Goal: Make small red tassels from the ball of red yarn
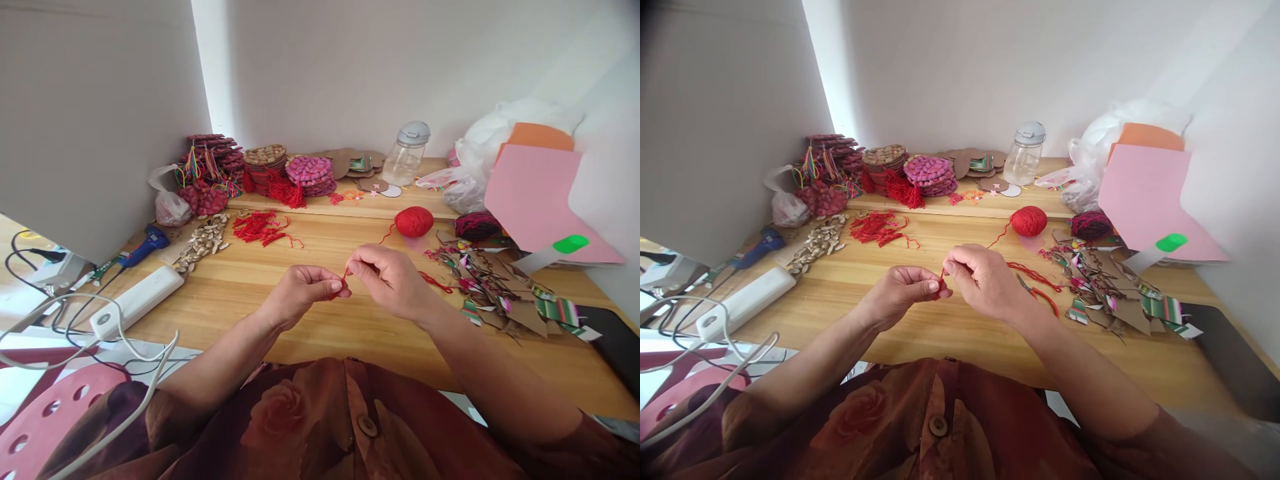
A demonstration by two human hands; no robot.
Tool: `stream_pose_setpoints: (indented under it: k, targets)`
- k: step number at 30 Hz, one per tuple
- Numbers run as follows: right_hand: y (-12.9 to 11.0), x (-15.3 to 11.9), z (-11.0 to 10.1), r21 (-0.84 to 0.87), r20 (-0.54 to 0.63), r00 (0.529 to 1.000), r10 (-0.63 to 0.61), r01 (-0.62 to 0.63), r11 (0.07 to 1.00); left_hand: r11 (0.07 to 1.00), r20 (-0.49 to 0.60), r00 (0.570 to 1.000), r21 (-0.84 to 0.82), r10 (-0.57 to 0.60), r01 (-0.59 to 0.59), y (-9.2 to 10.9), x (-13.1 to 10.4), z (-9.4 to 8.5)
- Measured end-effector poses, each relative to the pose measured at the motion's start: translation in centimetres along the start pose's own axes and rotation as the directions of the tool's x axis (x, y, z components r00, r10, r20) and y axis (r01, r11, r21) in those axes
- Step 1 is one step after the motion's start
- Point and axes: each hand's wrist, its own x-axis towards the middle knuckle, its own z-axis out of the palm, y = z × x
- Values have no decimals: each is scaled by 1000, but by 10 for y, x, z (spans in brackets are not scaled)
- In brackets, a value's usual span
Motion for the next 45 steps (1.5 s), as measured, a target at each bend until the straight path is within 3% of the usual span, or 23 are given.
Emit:
stream_pose_setpoints:
  k: [3, 8, 15, 21, 25, 30, 36, 39, 42, 45]
  targets:
    - [11, -1, 8, 39, -13, 996, 88, -88, 995, 995, 58, 998, -93, -25, 30, 5, -3, 1]
    - [21, -10, 23, 58, 89, 980, 179, -185, 981, 950, 86, 996, -313, 17, 11, 19, -2, -1]
    - [21, -21, 39, -10, 106, 994, 38, -37, 999, 881, -57, 998, -471, 29, -53, 29, 7, -4]
    - [15, -23, 39, -198, 137, 990, -32, 60, 978, 897, -149, 979, -400, 140, -190, 22, 16, 1]
    - [8, -19, 28, -269, 152, 983, -101, 139, 953, 943, -246, 929, -120, 274, -310, 8, 26, 3]
    - [13, -10, 9, -288, 112, 985, -135, 162, 944, 960, -120, 962, 166, 246, -225, 0, 29, 4]
    - [22, 0, -1, -276, 65, 987, -150, 162, 947, 969, -40, 992, 222, 119, -108, -1, 26, 2]
    - [28, 2, 2, -215, 23, 991, -133, 135, 967, 989, 10, 999, 139, 38, -39, 1, 24, 2]
    - [37, 0, 8, -140, -4, 997, -74, 73, 987, 998, 83, 996, -48, -32, 36, 8, 21, 2]
    - [43, -5, 16, -140, 12, 1000, -22, 24, 990, 971, 88, 996, -239, -11, 31, 15, 22, 0]
